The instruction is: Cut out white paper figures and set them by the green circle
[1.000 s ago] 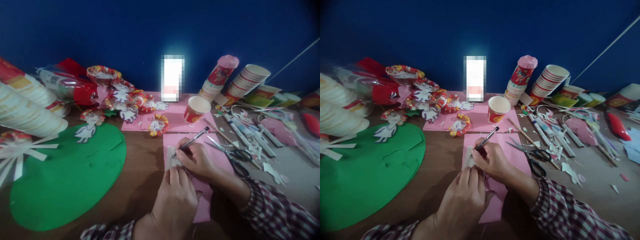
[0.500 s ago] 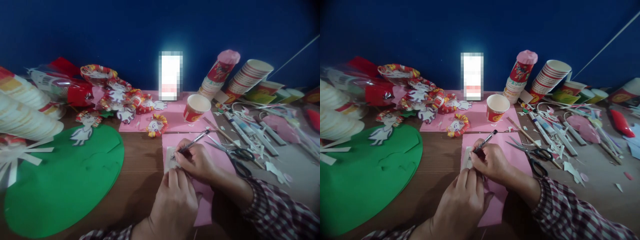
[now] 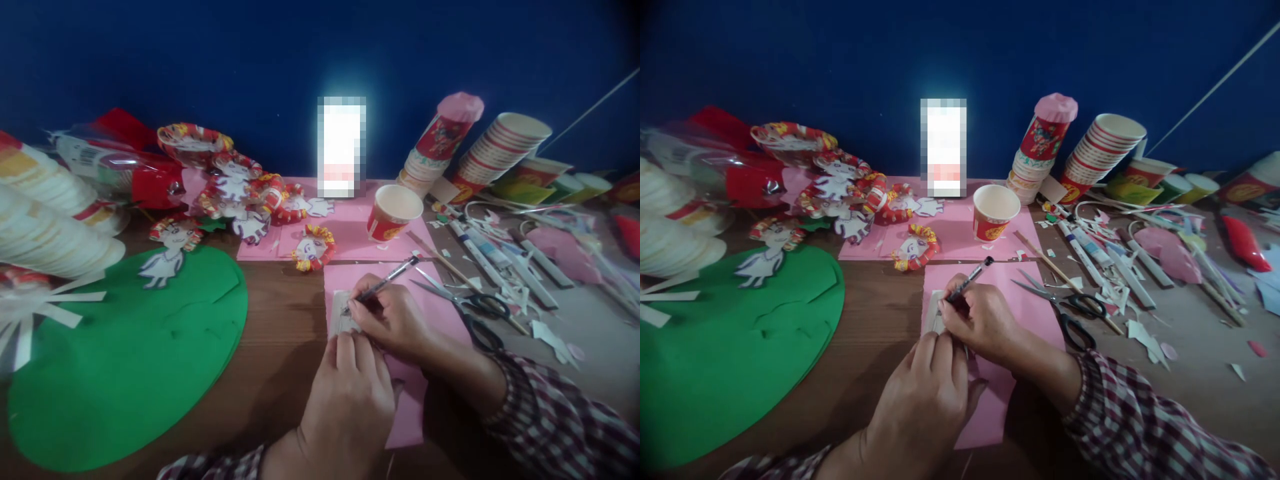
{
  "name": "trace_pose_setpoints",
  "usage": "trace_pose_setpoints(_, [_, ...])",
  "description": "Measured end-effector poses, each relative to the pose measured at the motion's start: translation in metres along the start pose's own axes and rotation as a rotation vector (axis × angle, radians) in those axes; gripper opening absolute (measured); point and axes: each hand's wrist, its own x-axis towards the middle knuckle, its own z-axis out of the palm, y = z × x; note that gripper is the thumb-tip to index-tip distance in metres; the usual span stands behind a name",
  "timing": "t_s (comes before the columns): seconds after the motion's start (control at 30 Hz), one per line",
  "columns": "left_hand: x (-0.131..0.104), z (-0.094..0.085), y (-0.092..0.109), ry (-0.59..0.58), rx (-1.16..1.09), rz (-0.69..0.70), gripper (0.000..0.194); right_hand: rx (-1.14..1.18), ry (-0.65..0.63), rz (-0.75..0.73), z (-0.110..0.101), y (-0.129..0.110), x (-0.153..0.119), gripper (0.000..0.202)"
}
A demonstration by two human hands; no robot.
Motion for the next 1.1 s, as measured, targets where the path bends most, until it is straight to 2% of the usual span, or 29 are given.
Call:
trace_pose_setpoints(0.33, [0.0004, -0.0004, 0.0008, -0.003, -0.003, -0.009, 0.033, -0.002, -0.016, 0.006, -0.0002, -0.0008, -0.0003, 0.009])
trace_pose_setpoints(0.7, [-0.0002, 0.0013, 0.0011, -0.001, -0.020, -0.011, 0.022, 0.013, -0.024, 0.020, 0.0005, -0.0004, -0.0003, 0.009])
trace_pose_setpoints(0.93, [-0.0006, 0.0009, -0.0001, -0.011, 0.002, 0.001, 0.021, 0.151, 0.073, -0.021, 0.0018, 0.0044, -0.0027, 0.004])
trace_pose_setpoints(1.1, [0.0017, -0.0003, -0.0019, -0.044, -0.002, 0.044, 0.014, 0.234, 0.108, -0.072, 0.0037, 0.0052, -0.0026, 0.014])
